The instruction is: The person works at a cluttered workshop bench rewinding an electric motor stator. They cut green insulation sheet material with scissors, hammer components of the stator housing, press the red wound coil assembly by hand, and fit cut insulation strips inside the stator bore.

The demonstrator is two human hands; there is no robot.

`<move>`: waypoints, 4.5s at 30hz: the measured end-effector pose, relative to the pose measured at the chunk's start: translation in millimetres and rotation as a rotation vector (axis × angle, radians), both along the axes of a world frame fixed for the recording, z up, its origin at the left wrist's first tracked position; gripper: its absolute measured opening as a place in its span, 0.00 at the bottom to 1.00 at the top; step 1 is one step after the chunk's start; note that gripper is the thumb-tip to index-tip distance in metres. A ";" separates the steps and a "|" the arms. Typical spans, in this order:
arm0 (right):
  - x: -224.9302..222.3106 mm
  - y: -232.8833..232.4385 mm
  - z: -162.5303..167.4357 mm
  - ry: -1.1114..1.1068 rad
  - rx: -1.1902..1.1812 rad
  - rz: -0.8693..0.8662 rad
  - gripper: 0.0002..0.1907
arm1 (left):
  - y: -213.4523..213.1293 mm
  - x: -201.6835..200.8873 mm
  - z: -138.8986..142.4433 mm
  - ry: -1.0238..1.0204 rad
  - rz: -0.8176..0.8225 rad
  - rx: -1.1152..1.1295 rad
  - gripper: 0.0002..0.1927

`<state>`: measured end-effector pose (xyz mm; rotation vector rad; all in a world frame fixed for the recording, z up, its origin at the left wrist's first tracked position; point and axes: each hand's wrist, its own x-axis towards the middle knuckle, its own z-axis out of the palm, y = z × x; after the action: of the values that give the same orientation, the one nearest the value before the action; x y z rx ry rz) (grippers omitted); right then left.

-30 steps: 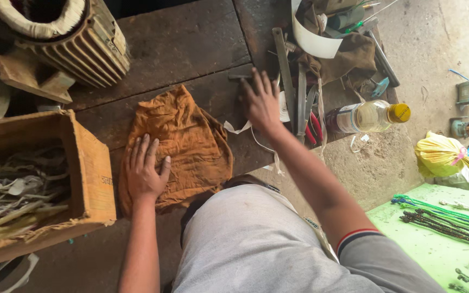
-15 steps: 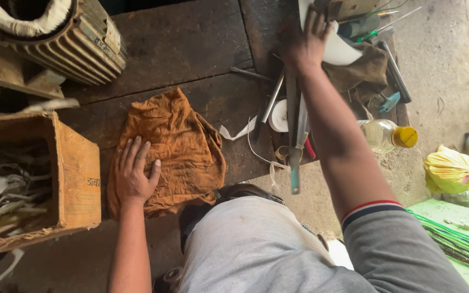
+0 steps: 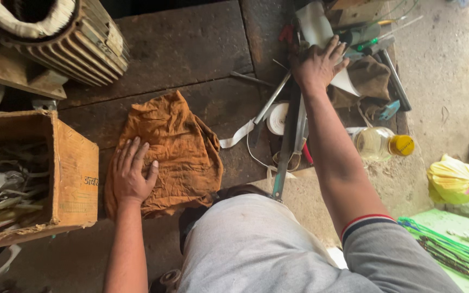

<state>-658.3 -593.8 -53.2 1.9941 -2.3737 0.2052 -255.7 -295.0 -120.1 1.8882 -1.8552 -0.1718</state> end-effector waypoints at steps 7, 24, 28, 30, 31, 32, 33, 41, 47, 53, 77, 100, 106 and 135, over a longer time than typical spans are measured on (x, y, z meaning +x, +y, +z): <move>26.9 -34.8 1.9 -0.063 -0.017 0.467 0.28 | -1.5 0.3 -3.7 0.016 -0.003 0.007 0.24; 14.1 -4.5 -20.7 0.011 -0.283 0.206 0.34 | 0.5 3.9 1.7 0.028 -0.002 0.001 0.25; 11.7 0.9 -13.9 -0.055 -0.240 0.225 0.23 | 0.1 2.8 6.1 0.006 0.004 0.016 0.25; 10.4 2.0 -11.4 -0.036 -0.277 0.252 0.20 | 0.2 2.6 7.1 0.003 0.011 0.017 0.25; 8.9 2.4 -10.3 0.004 -0.309 0.263 0.20 | 0.2 2.5 7.5 0.012 0.012 0.015 0.25; 7.9 3.1 -9.9 0.042 -0.342 0.273 0.20 | 0.4 2.3 7.8 0.019 0.011 0.012 0.25; 6.8 4.3 -9.8 0.003 -0.292 0.239 0.21 | 0.5 2.2 8.3 0.019 0.011 0.013 0.25; 8.1 66.8 -24.2 -0.266 -0.296 0.313 0.23 | 3.7 2.7 13.5 0.031 0.004 -0.003 0.25; 43.1 155.3 -40.9 -0.303 -0.157 0.460 0.22 | 8.7 4.7 13.1 0.032 -0.007 -0.024 0.25; 79.9 217.3 -35.8 -0.399 -0.089 0.681 0.21 | 11.1 5.8 14.0 0.040 -0.015 -0.032 0.25; 178.3 284.4 -26.9 -0.292 0.011 0.764 0.29 | 28.8 39.1 32.8 0.087 -0.049 -0.022 0.26; 210.9 297.2 -7.5 -0.263 -0.026 0.740 0.24 | 40.6 60.7 25.1 0.083 -0.059 -0.059 0.26; 211.8 297.7 -2.8 -0.263 -0.004 0.738 0.25 | 40.9 59.6 24.7 0.086 -0.065 -0.074 0.26; 234.2 266.5 -12.7 -0.162 0.186 0.971 0.28 | -29.5 52.2 35.6 -0.028 0.068 0.270 0.25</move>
<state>-424.1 -327.3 -65.8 3.1441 -1.3004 0.1644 -203.5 -324.4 -84.5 2.1403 -1.8595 -0.3924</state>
